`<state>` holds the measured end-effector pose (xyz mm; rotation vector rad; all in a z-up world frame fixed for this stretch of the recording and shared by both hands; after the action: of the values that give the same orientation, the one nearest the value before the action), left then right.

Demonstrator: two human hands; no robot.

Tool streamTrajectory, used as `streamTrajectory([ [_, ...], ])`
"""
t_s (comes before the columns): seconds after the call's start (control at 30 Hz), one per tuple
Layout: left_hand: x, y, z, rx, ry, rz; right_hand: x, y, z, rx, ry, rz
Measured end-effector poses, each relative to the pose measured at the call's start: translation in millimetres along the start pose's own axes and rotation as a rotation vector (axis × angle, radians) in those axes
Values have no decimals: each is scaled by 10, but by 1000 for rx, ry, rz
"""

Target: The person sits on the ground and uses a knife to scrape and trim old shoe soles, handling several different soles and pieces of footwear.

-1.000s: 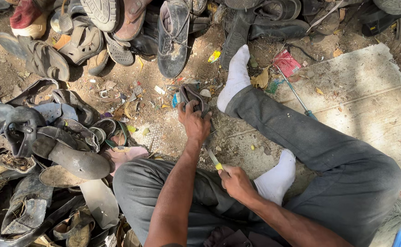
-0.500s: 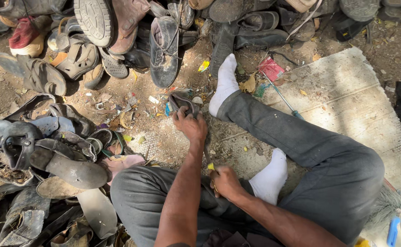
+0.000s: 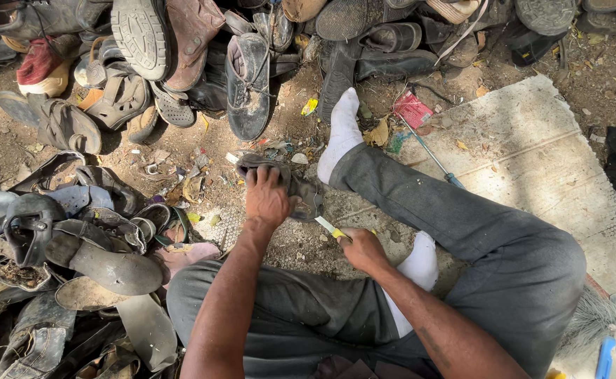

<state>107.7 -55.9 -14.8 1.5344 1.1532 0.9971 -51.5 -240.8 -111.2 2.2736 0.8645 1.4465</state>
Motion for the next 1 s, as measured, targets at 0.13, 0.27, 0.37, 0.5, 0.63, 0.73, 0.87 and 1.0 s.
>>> streamTrajectory([
  [0.13, 15, -211, 31, 177, -27, -1, 13, 102, 66, -31, 113, -28],
  [0.27, 36, -396, -48, 351, 141, -206, 36, 122, 77, -16, 80, 176],
  [0.37, 91, -444, -11, 265, 357, -408, 138, 194, 213, -2, 162, -49],
  [0.5, 114, -679, 96, 239, 456, -495, 297, 185, 350, -18, 253, -76],
  [0.63, 113, -691, 220, -70, 423, -599, 416, 223, 110, -172, 336, -61],
  [0.73, 133, -772, 173, -60, 447, -627, 440, 136, -231, -149, 309, -85],
  [0.87, 166, -811, 159, 18, 402, -711, 372, -12, -154, -83, 194, -77],
  [1.0, 241, -895, 212, 92, 446, -743, 540, -87, 219, -247, 401, -67],
])
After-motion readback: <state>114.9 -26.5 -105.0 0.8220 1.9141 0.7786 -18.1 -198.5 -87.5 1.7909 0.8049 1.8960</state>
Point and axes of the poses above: each hand's wrist, its own z-axis towards the middle knuckle, its own y-axis out of the back of the hand, x = y × z, the point moved 8 cm from there along z, towards the middle knuckle, and after that the axes turned 12 degrees about y, right-handed, at the moved point
